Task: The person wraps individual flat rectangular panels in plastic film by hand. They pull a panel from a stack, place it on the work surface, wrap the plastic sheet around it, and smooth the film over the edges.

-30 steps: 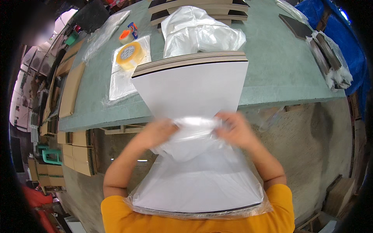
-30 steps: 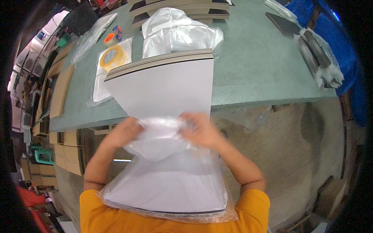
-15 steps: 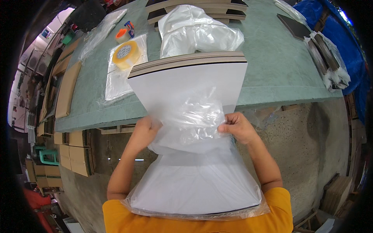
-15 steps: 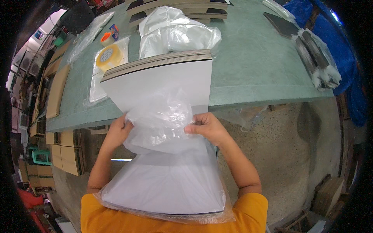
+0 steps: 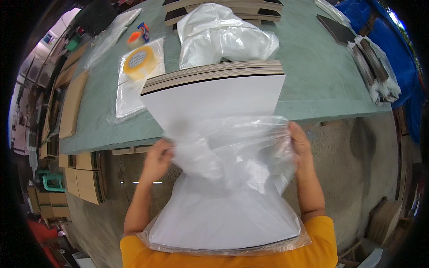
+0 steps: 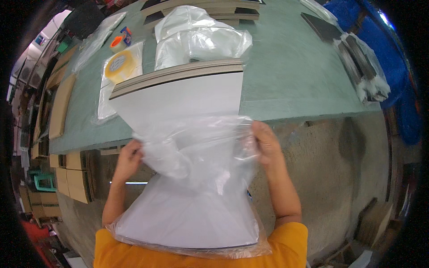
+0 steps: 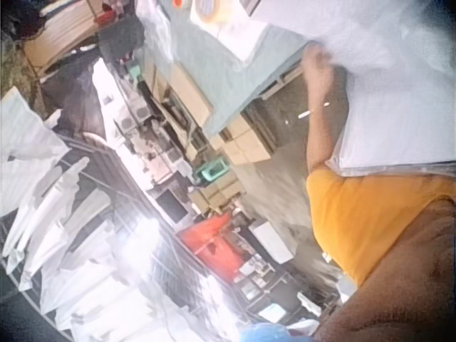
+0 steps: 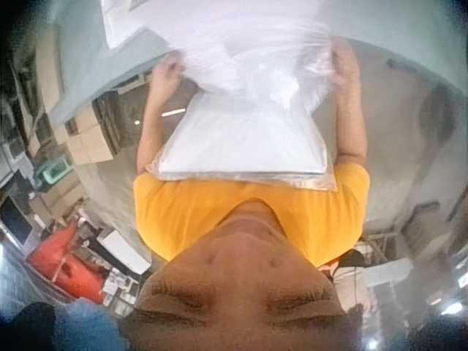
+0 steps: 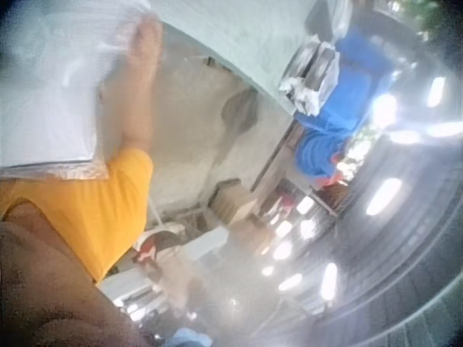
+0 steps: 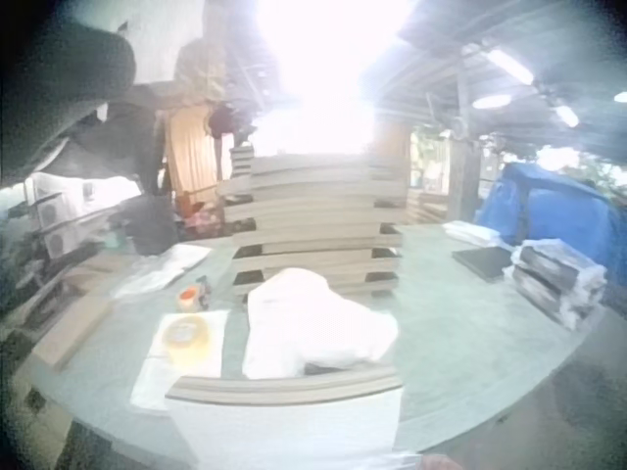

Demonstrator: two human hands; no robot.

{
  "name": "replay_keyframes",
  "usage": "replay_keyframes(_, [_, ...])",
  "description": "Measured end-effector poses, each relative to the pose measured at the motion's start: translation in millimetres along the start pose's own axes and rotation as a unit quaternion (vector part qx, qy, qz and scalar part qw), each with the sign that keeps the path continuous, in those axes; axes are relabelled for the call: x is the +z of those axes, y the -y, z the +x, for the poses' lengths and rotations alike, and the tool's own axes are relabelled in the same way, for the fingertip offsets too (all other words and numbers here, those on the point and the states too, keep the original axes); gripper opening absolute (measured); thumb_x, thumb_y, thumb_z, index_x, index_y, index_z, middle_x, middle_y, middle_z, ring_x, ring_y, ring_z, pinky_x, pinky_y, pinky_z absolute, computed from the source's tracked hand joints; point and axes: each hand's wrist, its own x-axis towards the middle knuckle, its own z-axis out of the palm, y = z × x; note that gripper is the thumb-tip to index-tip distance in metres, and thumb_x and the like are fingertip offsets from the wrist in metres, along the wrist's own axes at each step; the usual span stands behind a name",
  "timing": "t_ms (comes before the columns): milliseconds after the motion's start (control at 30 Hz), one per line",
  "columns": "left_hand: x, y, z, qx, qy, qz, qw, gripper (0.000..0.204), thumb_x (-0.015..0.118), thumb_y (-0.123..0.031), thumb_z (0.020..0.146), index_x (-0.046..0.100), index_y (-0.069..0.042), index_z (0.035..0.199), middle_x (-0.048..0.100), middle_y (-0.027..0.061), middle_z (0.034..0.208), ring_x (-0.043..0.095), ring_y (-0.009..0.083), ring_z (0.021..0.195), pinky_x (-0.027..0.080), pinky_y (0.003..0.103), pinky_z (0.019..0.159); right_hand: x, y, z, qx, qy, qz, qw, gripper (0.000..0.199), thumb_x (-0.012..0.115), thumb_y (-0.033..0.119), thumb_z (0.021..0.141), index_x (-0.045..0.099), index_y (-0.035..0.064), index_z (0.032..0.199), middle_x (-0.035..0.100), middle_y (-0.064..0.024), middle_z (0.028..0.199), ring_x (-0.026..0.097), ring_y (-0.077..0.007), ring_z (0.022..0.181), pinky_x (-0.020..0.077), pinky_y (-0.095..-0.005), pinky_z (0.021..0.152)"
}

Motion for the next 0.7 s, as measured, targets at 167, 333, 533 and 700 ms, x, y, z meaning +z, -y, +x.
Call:
replay_keyframes(167, [-53,-10,-4,-0.039,-0.367,-0.208,0.906,0.007,0.046,0.0,0.076,0.05,0.0,0.081,0.054,0.0066,0.075,0.052,0.0121,0.064,0.044,0.024,0.061,6,6,-7,0.043,0.125,-0.212,0.968,0.012,0.062,0.013,0.075,0.058,0.001,0.076,0.06,-0.0075,0.069,0.056,-0.013,0.061,0.0452,-0.0248,0.054])
replay_keyframes(333, [2,-100,20,0.108,-0.021,-0.22,0.969,0.014,0.052,-0.003,0.072,0.05,-0.005,0.085,0.049,0.0015,0.068,0.044,0.006,0.055,0.035,0.019,0.044,72,-23,12,0.057,0.171,-0.197,0.964,0.025,0.066,0.022,0.073,0.053,0.0041,0.061,0.053,-0.0027,0.057,0.05,-0.01,0.053,0.04,-0.0213,0.05])
replay_keyframes(533, [35,-122,35,0.044,0.134,-0.254,0.957,0.008,0.059,-0.008,0.072,0.055,-0.001,0.074,0.051,-0.0015,0.062,0.045,0.0058,0.057,0.038,0.02,0.051,88,-51,15,0.016,0.071,-0.129,0.989,0.035,0.063,0.037,0.074,0.05,0.0065,0.063,0.052,0.0007,0.058,0.046,-0.0067,0.048,0.0381,-0.0195,0.047])
replay_keyframes(700, [-30,-35,26,-0.124,-0.118,-0.254,0.952,0.009,0.056,-0.009,0.075,0.057,-0.001,0.076,0.058,0.0048,0.065,0.055,0.01,0.063,0.044,0.025,0.054,77,-8,5,0.006,0.042,-0.22,0.975,0.025,0.061,0.027,0.078,0.055,0.0043,0.07,0.052,0.0025,0.061,0.047,-0.0046,0.053,0.0388,-0.0192,0.049])
